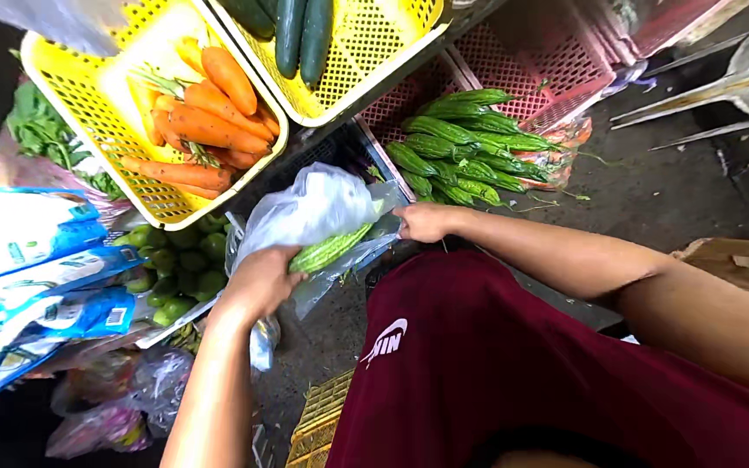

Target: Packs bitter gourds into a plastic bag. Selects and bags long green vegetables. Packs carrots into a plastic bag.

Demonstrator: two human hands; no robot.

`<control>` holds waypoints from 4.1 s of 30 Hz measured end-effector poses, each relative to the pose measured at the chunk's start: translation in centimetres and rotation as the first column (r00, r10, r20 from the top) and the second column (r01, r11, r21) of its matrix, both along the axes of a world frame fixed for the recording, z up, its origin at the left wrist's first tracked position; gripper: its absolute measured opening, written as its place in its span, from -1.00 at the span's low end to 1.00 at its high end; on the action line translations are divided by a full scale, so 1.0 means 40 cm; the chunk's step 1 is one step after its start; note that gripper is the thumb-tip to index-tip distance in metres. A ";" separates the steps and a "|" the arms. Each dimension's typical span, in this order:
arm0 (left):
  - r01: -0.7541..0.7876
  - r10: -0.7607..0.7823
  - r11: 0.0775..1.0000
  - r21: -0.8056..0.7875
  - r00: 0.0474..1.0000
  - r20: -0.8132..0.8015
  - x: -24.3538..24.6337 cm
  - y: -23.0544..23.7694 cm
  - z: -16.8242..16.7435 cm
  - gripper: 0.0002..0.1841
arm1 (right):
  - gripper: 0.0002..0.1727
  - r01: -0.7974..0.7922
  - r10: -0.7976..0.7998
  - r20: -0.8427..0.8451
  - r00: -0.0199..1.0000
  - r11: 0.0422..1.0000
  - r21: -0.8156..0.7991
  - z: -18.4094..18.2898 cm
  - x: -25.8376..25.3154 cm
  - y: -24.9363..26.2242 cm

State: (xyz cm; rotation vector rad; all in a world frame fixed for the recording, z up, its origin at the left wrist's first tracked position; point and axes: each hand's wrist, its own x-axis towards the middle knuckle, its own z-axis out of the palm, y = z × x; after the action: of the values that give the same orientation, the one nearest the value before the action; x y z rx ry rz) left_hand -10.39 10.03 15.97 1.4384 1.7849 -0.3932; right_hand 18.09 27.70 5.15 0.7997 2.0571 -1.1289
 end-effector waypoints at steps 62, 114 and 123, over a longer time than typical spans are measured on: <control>-0.474 0.518 0.856 -0.209 0.791 0.325 0.291 -0.053 -0.382 -0.49 | -0.62 -0.455 0.450 0.081 0.889 0.889 0.052 -0.076 -0.208 -0.068; -0.395 0.423 0.851 0.345 0.906 -0.008 0.385 -0.359 -0.024 0.08 | -0.68 0.420 -0.374 -0.523 0.766 0.907 -0.033 0.128 -0.018 -0.210; -0.788 0.635 -0.081 0.611 0.432 0.641 0.360 -0.725 0.024 0.12 | -0.67 0.455 -0.532 -0.384 0.754 0.846 -0.278 0.005 -0.070 -0.343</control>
State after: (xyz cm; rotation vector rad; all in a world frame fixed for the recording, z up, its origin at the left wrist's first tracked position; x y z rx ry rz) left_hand 4.03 -18.98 16.95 0.6612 2.4204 1.4913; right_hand 15.28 13.97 5.35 1.1252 2.1212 -1.9164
